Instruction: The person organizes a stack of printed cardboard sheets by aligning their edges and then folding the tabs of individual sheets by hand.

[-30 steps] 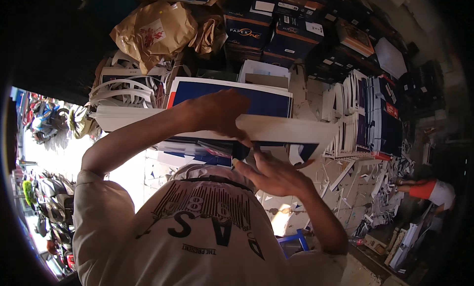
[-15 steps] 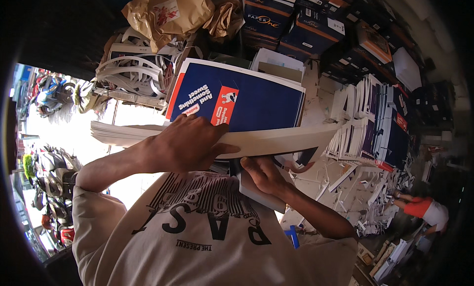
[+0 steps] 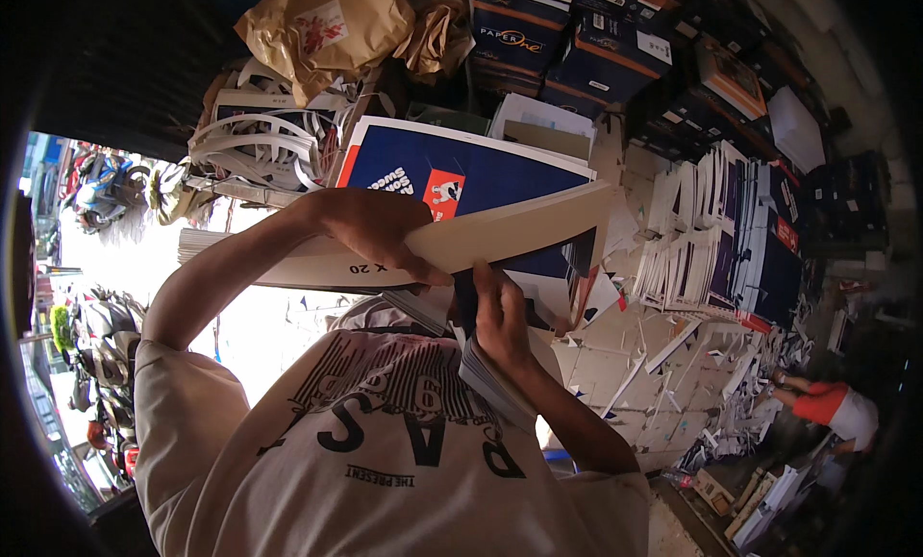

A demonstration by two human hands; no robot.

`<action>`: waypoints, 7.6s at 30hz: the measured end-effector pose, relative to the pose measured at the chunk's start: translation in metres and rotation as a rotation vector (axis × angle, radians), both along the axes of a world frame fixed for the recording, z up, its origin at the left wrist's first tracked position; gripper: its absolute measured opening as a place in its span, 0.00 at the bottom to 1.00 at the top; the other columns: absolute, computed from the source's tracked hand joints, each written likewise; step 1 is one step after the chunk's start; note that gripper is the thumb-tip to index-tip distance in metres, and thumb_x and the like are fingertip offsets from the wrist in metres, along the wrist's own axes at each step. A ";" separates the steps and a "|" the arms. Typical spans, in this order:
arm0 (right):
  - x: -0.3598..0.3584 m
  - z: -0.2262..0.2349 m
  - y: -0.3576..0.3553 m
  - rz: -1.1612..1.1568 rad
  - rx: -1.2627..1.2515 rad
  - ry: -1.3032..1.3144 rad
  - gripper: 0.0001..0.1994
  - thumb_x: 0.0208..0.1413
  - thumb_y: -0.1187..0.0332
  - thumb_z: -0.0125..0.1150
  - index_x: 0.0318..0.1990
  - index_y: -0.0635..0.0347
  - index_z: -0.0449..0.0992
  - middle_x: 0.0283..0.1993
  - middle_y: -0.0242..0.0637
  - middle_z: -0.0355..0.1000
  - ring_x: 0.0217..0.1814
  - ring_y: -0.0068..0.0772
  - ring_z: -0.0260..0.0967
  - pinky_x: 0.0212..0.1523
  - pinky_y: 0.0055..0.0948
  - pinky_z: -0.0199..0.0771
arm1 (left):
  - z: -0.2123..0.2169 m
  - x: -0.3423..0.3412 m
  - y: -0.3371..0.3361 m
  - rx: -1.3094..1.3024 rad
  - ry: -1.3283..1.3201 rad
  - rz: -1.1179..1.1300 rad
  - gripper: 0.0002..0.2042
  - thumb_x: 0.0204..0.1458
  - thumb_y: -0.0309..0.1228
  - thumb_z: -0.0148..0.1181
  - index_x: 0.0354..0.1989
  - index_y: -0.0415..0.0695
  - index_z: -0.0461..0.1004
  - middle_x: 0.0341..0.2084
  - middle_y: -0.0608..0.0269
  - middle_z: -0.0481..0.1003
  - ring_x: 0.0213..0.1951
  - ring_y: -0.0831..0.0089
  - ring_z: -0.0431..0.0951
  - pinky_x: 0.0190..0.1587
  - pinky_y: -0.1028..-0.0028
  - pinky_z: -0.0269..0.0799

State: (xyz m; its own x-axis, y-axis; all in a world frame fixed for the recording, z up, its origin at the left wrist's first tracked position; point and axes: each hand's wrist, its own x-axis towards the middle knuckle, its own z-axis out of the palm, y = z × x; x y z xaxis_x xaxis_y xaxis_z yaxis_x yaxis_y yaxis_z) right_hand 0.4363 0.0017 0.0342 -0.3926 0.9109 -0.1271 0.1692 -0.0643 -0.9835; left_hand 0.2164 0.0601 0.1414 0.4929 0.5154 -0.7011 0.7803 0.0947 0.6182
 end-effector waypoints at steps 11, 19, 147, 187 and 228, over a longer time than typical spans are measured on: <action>0.020 0.005 0.052 0.428 -0.280 0.031 0.17 0.58 0.59 0.65 0.45 0.65 0.73 0.40 0.36 0.76 0.44 0.24 0.72 0.47 0.27 0.70 | -0.002 -0.010 0.020 0.184 0.171 0.115 0.29 0.45 0.59 0.63 0.42 0.44 0.81 0.33 0.54 0.81 0.33 0.62 0.81 0.38 0.66 0.75; 0.003 -0.009 0.028 0.067 0.479 -0.231 0.14 0.50 0.80 0.53 0.46 0.68 0.73 0.36 0.51 0.77 0.39 0.53 0.78 0.41 0.41 0.76 | 0.036 0.008 -0.008 0.104 0.119 0.057 0.38 0.47 0.65 0.59 0.38 0.31 0.79 0.27 0.46 0.79 0.34 0.55 0.82 0.41 0.61 0.77; -0.307 0.127 0.015 0.795 0.594 -0.469 0.21 0.59 0.54 0.62 0.30 0.69 0.73 0.24 0.48 0.75 0.25 0.44 0.77 0.26 0.37 0.71 | -0.132 -0.152 -0.190 0.952 -0.986 1.614 0.22 0.62 0.49 0.53 0.37 0.39 0.74 0.29 0.71 0.68 0.35 0.82 0.65 0.40 0.76 0.62; -0.412 0.121 -0.023 1.492 0.875 -1.369 0.27 0.45 0.44 0.70 0.38 0.63 0.82 0.45 0.52 0.78 0.53 0.50 0.75 0.54 0.42 0.72 | -0.240 -0.234 -0.170 0.689 -1.356 1.021 0.09 0.54 0.32 0.66 0.36 0.37 0.80 0.22 0.78 0.70 0.27 0.88 0.65 0.29 0.82 0.59; -0.435 0.082 0.010 1.730 0.702 -1.407 0.26 0.41 0.51 0.70 0.39 0.68 0.81 0.37 0.51 0.79 0.40 0.43 0.78 0.42 0.32 0.75 | -0.147 -0.120 -0.197 1.199 -0.438 1.769 0.26 0.52 0.45 0.66 0.51 0.39 0.70 0.48 0.49 0.71 0.57 0.58 0.69 0.61 0.63 0.63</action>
